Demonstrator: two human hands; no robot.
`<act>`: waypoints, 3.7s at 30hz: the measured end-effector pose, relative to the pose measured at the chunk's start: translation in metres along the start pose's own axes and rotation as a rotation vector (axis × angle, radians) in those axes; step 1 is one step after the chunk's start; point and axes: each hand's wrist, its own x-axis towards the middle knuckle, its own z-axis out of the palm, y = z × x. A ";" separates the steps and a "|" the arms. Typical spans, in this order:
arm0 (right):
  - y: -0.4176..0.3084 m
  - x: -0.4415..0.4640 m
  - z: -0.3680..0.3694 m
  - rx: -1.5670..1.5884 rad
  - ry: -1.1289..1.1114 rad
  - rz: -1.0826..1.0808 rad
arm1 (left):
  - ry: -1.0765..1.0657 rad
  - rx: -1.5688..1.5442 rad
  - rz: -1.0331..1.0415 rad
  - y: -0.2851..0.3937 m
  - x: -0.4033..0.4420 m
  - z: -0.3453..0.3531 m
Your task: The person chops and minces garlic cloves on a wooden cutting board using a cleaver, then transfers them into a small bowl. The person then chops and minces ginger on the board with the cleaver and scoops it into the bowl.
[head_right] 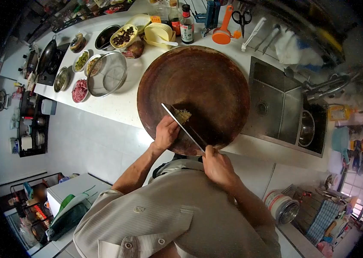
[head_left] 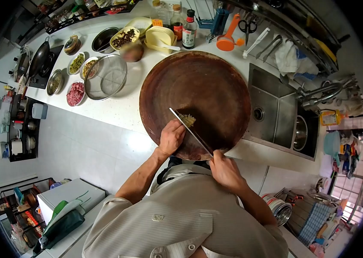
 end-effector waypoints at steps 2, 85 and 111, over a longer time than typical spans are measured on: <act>0.003 0.003 -0.001 -0.012 -0.013 0.001 | 0.008 0.001 -0.009 -0.001 0.002 0.002; -0.010 0.003 -0.002 0.029 -0.019 -0.025 | -0.013 -0.033 -0.045 -0.014 -0.009 -0.009; -0.012 -0.002 -0.011 0.053 -0.002 0.001 | -0.093 -0.019 0.018 -0.018 -0.013 -0.020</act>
